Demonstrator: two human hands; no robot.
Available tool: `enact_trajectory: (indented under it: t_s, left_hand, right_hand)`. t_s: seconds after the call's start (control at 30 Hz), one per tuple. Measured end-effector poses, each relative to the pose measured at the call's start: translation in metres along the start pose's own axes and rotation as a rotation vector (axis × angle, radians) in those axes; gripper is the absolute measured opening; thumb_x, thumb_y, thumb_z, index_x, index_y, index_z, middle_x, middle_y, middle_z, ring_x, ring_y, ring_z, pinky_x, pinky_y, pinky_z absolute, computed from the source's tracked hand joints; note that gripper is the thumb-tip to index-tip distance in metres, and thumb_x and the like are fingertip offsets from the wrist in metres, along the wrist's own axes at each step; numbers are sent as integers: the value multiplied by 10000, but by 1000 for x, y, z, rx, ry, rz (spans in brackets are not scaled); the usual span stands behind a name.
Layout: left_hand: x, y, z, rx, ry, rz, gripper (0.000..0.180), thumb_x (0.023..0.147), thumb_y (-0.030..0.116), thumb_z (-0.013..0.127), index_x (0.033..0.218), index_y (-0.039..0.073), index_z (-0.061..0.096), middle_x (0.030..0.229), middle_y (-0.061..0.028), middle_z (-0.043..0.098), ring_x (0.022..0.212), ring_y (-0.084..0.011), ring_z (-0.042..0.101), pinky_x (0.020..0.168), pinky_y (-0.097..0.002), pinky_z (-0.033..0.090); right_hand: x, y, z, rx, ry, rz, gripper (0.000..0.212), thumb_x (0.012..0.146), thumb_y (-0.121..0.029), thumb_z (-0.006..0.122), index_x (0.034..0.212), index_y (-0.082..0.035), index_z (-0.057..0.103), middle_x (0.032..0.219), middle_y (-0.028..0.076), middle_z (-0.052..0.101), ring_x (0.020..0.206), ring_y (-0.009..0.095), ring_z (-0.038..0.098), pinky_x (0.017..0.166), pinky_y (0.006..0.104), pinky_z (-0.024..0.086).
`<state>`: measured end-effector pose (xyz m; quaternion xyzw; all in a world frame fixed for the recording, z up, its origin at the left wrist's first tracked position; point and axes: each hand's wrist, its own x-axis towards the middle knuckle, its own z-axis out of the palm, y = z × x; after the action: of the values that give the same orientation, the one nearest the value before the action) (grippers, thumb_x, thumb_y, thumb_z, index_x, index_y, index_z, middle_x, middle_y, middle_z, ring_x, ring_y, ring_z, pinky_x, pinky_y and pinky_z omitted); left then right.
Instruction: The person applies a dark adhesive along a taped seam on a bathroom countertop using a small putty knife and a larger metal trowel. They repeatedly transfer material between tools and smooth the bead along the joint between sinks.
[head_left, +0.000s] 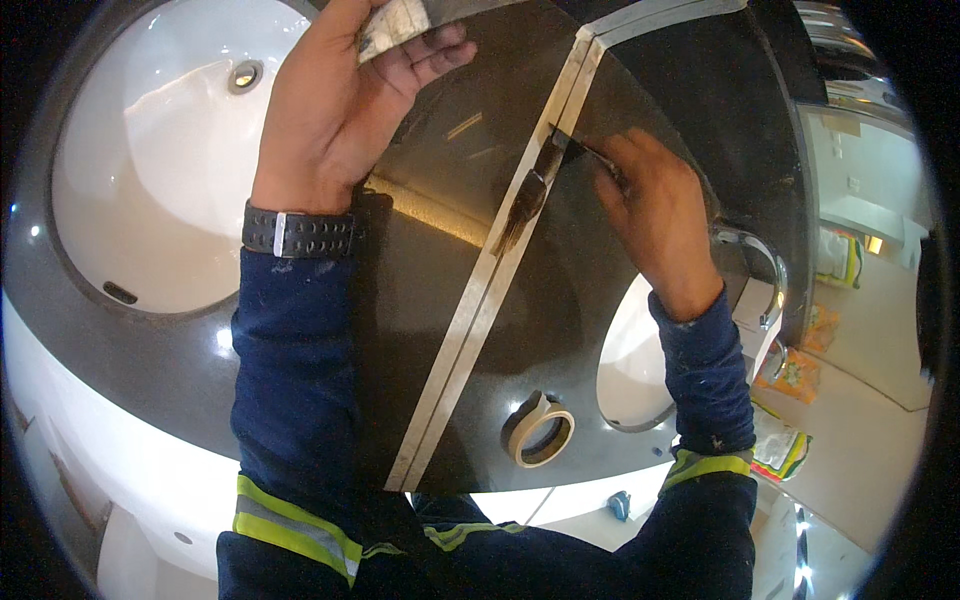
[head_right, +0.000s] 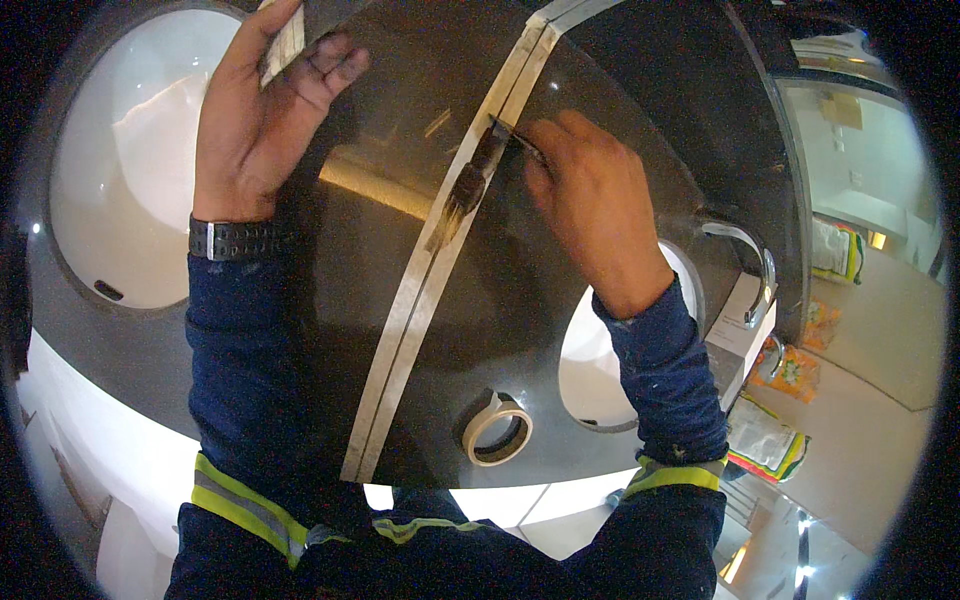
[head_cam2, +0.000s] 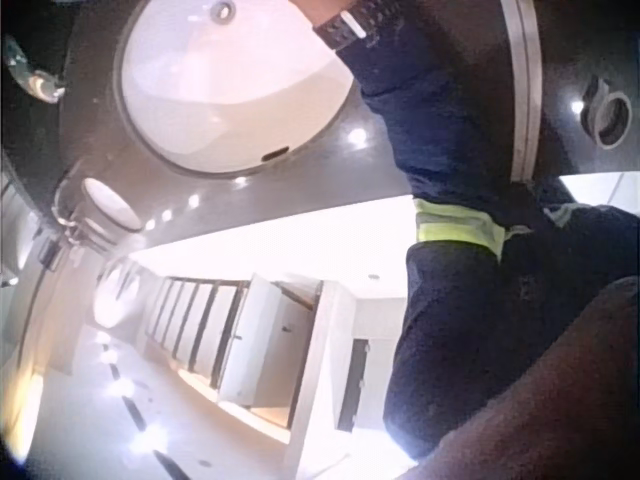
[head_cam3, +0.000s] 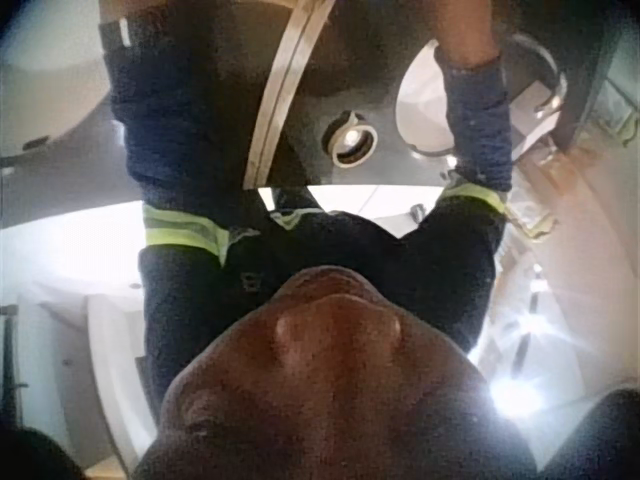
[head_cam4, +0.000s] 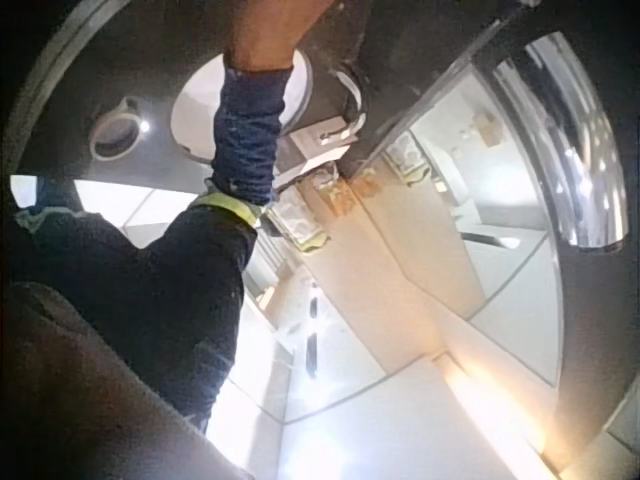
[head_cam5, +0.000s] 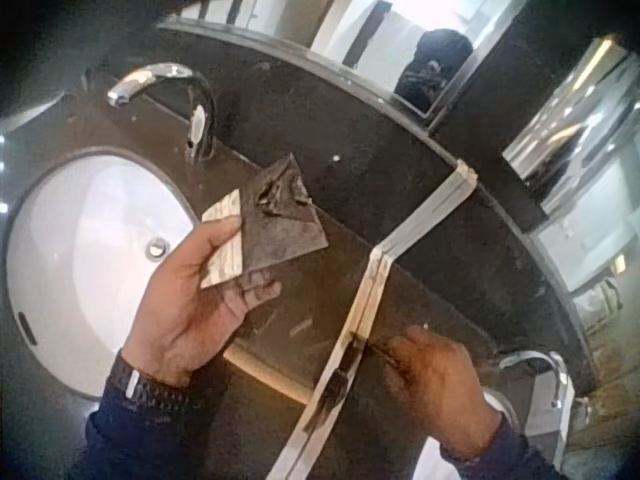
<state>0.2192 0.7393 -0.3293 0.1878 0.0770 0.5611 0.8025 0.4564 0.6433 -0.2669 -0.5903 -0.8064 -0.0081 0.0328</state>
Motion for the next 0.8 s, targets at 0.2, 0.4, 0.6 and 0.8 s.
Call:
enact_trajectory:
  t_s: [0.2, 0.4, 0.6, 0.8]
  left_hand:
    - [-1, 0, -3, 48, 3, 0, 270, 999, 182, 470, 1177, 9, 575, 1013, -130, 705, 802, -193, 696, 748, -331, 579]
    - [0, 0, -4, 81, -7, 13, 247, 996, 197, 489, 1133, 14, 584, 934, -105, 707, 741, -171, 670, 739, -330, 567]
    - [-2, 1, -4, 81, -30, -6, 236, 990, 201, 502, 1104, 13, 587, 895, -89, 704, 737, -167, 663, 739, -330, 564]
    - [2, 0, -7, 63, -78, -5, 231, 987, 196, 501, 1097, 13, 588, 886, -91, 704, 731, -165, 664, 737, -327, 568]
  right_hand:
    - [1, -8, 3, -60, 3, -50, 164, 825, -100, 622, 982, -61, 651, 887, 125, 592, 853, 338, 604, 726, 440, 504]
    - [-3, -17, 0, -40, -56, -43, 170, 834, -107, 614, 994, -64, 651, 905, 128, 597, 877, 345, 596, 741, 440, 503]
    - [-17, -29, -5, -35, -81, -84, 205, 830, -50, 643, 1034, -26, 646, 992, 177, 627, 930, 371, 623, 803, 433, 504]
    - [-24, -37, -3, -9, -87, -92, 219, 779, -59, 633, 997, -57, 644, 895, 143, 591, 862, 354, 591, 746, 449, 502]
